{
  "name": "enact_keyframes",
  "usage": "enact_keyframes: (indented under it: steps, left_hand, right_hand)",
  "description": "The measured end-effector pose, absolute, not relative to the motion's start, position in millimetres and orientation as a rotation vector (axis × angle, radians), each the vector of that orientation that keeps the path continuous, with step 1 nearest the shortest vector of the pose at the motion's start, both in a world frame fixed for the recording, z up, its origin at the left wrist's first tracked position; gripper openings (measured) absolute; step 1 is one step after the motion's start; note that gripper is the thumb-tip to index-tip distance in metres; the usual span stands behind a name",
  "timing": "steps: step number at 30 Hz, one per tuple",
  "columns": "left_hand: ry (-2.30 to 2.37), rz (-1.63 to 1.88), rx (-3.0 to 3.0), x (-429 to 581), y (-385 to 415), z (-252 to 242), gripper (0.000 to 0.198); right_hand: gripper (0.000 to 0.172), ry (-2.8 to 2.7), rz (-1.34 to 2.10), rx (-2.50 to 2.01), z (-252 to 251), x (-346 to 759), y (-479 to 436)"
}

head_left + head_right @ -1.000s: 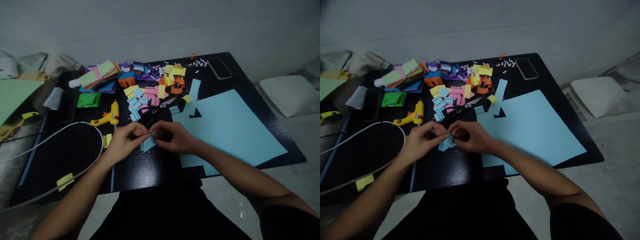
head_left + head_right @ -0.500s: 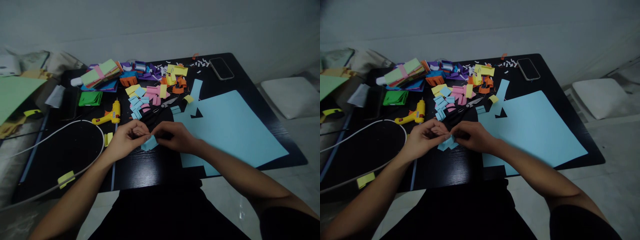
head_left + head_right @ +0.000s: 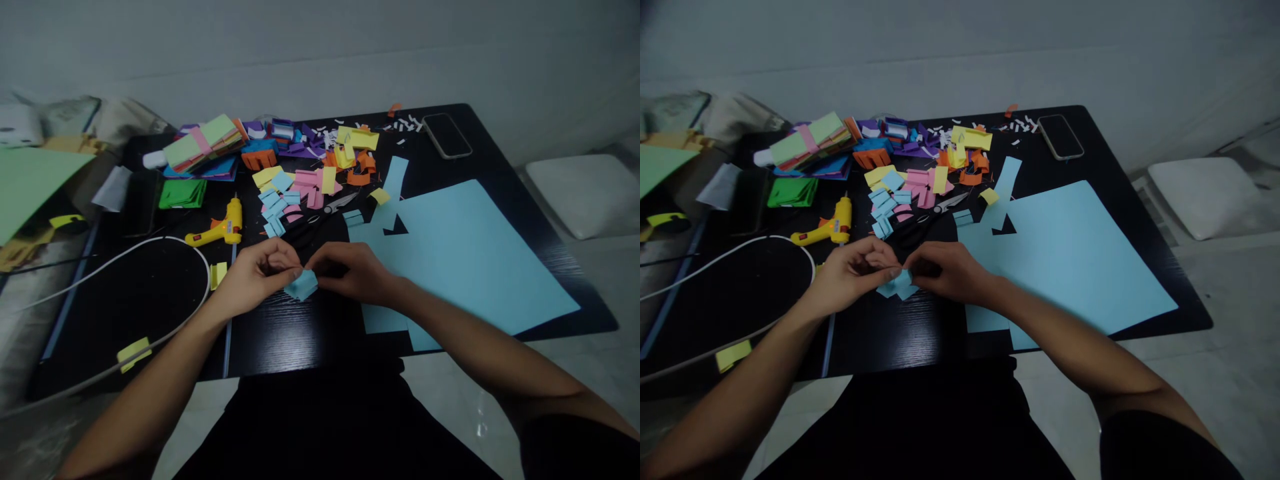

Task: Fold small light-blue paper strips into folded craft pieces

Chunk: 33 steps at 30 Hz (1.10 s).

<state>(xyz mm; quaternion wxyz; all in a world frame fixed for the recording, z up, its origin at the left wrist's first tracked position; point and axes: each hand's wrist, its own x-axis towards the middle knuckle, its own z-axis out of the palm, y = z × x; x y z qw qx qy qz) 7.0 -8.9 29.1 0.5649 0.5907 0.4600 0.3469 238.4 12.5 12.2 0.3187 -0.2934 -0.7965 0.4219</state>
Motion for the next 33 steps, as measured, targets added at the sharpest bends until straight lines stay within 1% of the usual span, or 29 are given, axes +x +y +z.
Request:
enact_keyframes:
  steps: [8, 14, 20, 22, 26, 31, 33]
  left_hand:
    - [1.070, 0.872, 1.400, 9, -9, 30, 0.016]
    - [1.076, 0.840, 1.420, 8, -9, 30, 0.011]
    - [1.018, 0.739, 1.350, 8, -7, 29, 0.017]
    - [0.990, 0.695, 1.332, 8, -7, 28, 0.019]
    - [0.970, 0.649, 1.302, 8, -6, 25, 0.020]
    - [0.945, 0.607, 1.475, 2, -4, 31, 0.007]
    - [0.927, 0.594, 1.655, -2, -4, 35, 0.018]
  right_hand:
    - [0.015, -2.039, 1.212, -0.817, 14, 238, 12]
    - [0.018, -1.952, 1.379, -0.832, 17, 236, 10]
    - [0.028, -2.072, 1.520, -0.674, 20, 239, 11]
    - [0.027, -2.145, 1.522, -0.619, 20, 240, 12]
    - [0.017, -2.189, 1.488, -0.627, 19, 241, 13]
    - [0.013, -2.147, 1.436, -0.690, 16, 241, 14]
    - [0.014, -2.131, 1.428, -0.736, 15, 242, 16]
